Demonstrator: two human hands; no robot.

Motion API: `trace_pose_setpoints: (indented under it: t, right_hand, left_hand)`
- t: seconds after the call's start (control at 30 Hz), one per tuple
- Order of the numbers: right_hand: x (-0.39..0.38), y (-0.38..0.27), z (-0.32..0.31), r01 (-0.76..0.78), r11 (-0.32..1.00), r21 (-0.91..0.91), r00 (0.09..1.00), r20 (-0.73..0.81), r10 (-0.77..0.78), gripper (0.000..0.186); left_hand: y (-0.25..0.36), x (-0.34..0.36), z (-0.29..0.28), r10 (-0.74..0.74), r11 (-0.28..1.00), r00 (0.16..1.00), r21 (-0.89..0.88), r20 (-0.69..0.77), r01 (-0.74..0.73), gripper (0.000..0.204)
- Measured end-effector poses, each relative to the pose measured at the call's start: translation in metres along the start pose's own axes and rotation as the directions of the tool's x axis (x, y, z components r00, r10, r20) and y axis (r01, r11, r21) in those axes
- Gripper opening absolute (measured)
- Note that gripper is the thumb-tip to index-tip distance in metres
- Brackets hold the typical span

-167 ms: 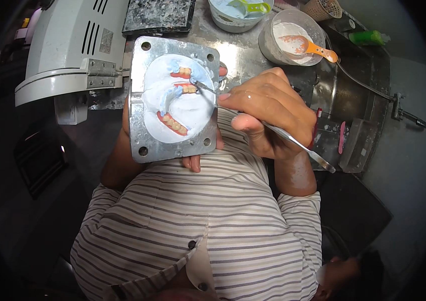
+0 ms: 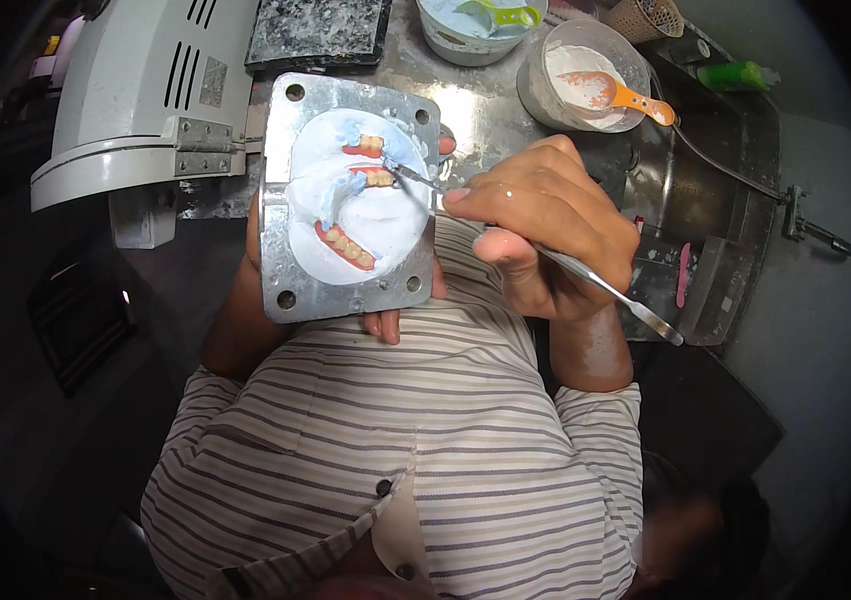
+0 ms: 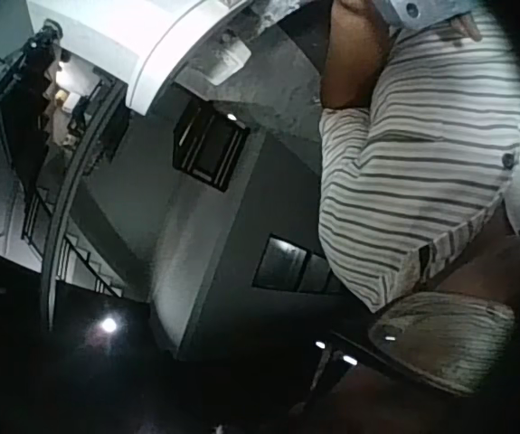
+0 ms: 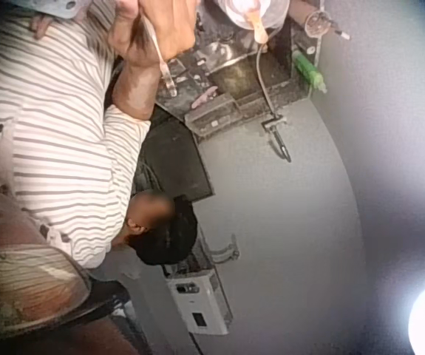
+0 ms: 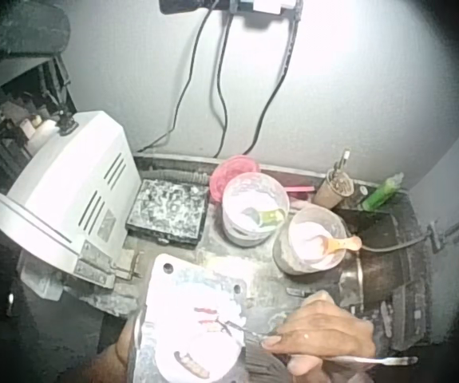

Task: The person works on a dental mold, applying material around denture teeth with a metal tool and smoothing the surface with fingers.

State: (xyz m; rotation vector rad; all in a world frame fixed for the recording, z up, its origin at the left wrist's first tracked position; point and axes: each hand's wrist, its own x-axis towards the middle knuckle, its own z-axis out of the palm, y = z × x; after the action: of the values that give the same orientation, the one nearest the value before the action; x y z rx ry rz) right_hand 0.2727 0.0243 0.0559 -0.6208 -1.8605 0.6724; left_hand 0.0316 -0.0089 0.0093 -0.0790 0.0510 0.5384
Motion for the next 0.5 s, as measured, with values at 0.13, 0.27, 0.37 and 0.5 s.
trace_pose_setpoints:
  t: [0.13,0.27,0.37,0.5]
  right_hand:
    - [0.001,0.004,0.002,0.010,1.000,0.006,1.000,0.013,-0.010,0.034]
    - [0.000,0.005,0.003,-0.011,0.998,0.062,0.999,-0.031,0.013,0.033]
    - [-0.001,0.004,0.001,-0.036,0.996,0.077,0.999,-0.022,0.038,0.033]
    - [-0.004,0.004,-0.004,-0.053,0.986,0.155,0.985,-0.155,0.078,0.040]
  left_hand:
    - [0.003,0.000,-0.005,-0.027,0.999,0.999,-0.036,0.047,0.028,0.105]
    - [0.002,0.003,-0.010,-0.048,0.971,0.993,-0.228,0.111,0.072,0.105]
    - [0.006,0.003,-0.017,-0.121,0.956,0.985,-0.252,0.120,0.148,0.103]
    - [0.012,0.008,-0.017,-0.165,0.927,0.986,-0.343,-0.006,0.153,0.100]
